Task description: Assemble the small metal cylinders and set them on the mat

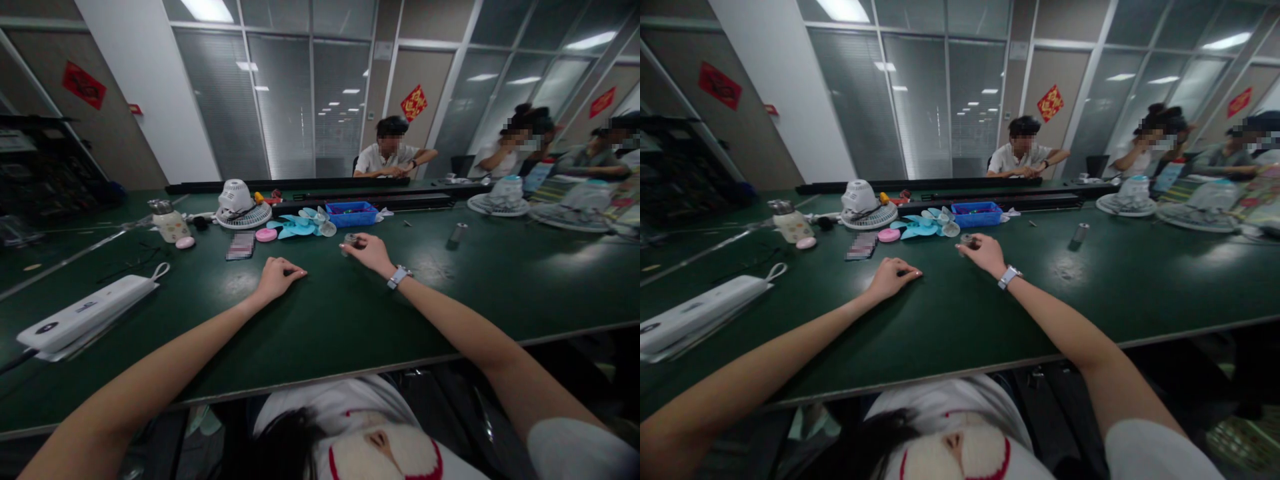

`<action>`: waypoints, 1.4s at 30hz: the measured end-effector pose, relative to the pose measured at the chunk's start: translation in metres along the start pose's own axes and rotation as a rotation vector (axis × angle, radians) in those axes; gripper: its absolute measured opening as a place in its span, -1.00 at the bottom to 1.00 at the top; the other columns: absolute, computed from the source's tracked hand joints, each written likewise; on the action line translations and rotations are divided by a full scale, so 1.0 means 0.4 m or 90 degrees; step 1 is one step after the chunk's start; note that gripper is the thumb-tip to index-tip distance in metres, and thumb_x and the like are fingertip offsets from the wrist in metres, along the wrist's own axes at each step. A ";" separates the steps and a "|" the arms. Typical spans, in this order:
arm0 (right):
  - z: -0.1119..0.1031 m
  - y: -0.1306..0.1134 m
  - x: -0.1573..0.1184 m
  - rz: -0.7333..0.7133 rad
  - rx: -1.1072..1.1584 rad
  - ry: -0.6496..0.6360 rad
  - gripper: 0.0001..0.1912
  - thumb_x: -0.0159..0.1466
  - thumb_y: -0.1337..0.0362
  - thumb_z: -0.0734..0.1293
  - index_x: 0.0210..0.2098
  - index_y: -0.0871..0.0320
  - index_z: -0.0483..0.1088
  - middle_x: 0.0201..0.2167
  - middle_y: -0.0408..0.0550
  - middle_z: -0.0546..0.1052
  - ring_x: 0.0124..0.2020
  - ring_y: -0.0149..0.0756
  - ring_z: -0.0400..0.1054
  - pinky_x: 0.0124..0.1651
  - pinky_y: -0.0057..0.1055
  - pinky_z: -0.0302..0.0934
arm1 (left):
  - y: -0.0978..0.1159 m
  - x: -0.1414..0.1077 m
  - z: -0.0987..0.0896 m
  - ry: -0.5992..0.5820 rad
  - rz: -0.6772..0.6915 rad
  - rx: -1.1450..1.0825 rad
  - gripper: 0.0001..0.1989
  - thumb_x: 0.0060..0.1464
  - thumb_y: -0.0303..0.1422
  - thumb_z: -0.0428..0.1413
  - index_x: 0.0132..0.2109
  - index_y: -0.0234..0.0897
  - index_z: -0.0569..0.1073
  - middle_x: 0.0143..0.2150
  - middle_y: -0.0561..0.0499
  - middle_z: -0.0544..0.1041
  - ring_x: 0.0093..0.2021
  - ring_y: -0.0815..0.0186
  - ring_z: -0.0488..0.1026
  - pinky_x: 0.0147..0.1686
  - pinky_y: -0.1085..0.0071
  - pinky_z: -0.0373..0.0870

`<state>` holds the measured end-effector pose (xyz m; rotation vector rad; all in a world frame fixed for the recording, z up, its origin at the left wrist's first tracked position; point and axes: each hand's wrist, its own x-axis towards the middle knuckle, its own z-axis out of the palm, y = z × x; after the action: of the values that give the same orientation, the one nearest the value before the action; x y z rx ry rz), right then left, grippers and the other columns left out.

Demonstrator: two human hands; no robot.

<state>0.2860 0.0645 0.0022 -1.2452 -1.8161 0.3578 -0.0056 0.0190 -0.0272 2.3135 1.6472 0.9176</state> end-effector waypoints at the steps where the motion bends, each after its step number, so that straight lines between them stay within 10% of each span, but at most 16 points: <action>1: -0.027 0.037 0.023 0.030 -0.048 0.042 -0.53 0.13 -0.06 0.44 -0.13 0.15 0.54 -0.23 0.04 0.64 -0.20 -0.14 0.55 -0.13 -0.27 0.39 | 0.001 0.000 -0.001 0.004 0.003 -0.005 -0.75 0.12 -0.09 0.17 -0.19 -0.07 0.66 -0.21 -0.04 0.62 -0.09 0.12 0.42 0.01 0.18 0.21; 7: -0.169 0.233 0.083 0.187 -0.272 0.189 -0.53 0.14 -0.05 0.42 -0.11 0.16 0.56 -0.19 0.11 0.63 -0.13 -0.02 0.51 -0.10 -0.22 0.36 | 0.009 -0.004 -0.008 0.058 -0.010 -0.042 -0.73 0.19 -0.14 0.12 -0.11 -0.11 0.63 -0.14 -0.02 0.64 -0.08 0.14 0.47 0.05 0.17 0.22; 14: -0.209 0.317 0.072 0.294 -0.293 0.162 -0.52 0.15 -0.05 0.42 -0.08 0.16 0.52 -0.13 0.14 0.60 -0.10 -0.01 0.48 -0.07 -0.17 0.33 | 0.029 -0.005 -0.015 0.071 -0.082 -0.049 -0.68 0.24 -0.20 0.01 -0.11 -0.21 0.62 -0.16 -0.05 0.63 -0.17 0.14 0.49 -0.09 0.24 0.32; 21: -0.110 0.136 0.046 0.018 -0.330 0.245 -0.33 0.20 0.11 0.40 0.23 0.22 0.23 0.25 0.27 0.31 0.26 0.10 0.17 0.23 0.09 0.03 | 0.026 -0.004 -0.012 0.105 -0.120 -0.089 -0.66 0.22 -0.28 -0.05 -0.08 -0.26 0.58 -0.23 -0.04 0.61 -0.18 0.15 0.48 -0.09 0.27 0.33; 28: 0.076 -0.133 -0.086 -0.352 -0.133 -0.231 -0.48 0.37 0.01 0.21 0.27 0.00 0.27 0.42 0.05 0.06 0.35 -0.04 0.08 0.29 0.01 0.03 | 0.035 -0.008 -0.018 0.124 -0.136 -0.091 -0.67 0.18 -0.34 -0.08 -0.12 -0.26 0.56 -0.25 -0.05 0.61 -0.16 0.13 0.47 -0.07 0.25 0.32; 34: 0.149 -0.143 -0.109 -0.364 -0.105 -0.389 -0.55 0.42 0.13 0.19 0.25 0.09 0.33 0.35 0.05 0.22 0.36 -0.13 0.08 0.34 -0.06 0.01 | 0.033 -0.007 -0.013 0.148 -0.104 -0.075 -0.69 0.13 -0.42 -0.11 -0.21 -0.24 0.54 -0.28 -0.03 0.60 -0.17 0.15 0.45 -0.04 0.25 0.30; 42: 0.144 -0.137 -0.096 -0.311 0.001 -0.282 -0.79 0.31 0.23 0.35 -0.11 0.00 0.59 -0.11 -0.16 0.63 -0.05 -0.26 0.51 0.07 -0.33 0.31 | 0.036 -0.009 -0.017 0.148 -0.106 -0.069 -0.70 0.10 -0.42 -0.12 -0.28 -0.23 0.52 -0.30 -0.03 0.59 -0.18 0.12 0.42 -0.05 0.22 0.30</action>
<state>0.2115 0.0199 -0.0144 -0.7120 -2.4188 0.3753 0.0016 0.0088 -0.0165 2.0285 1.7943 1.2416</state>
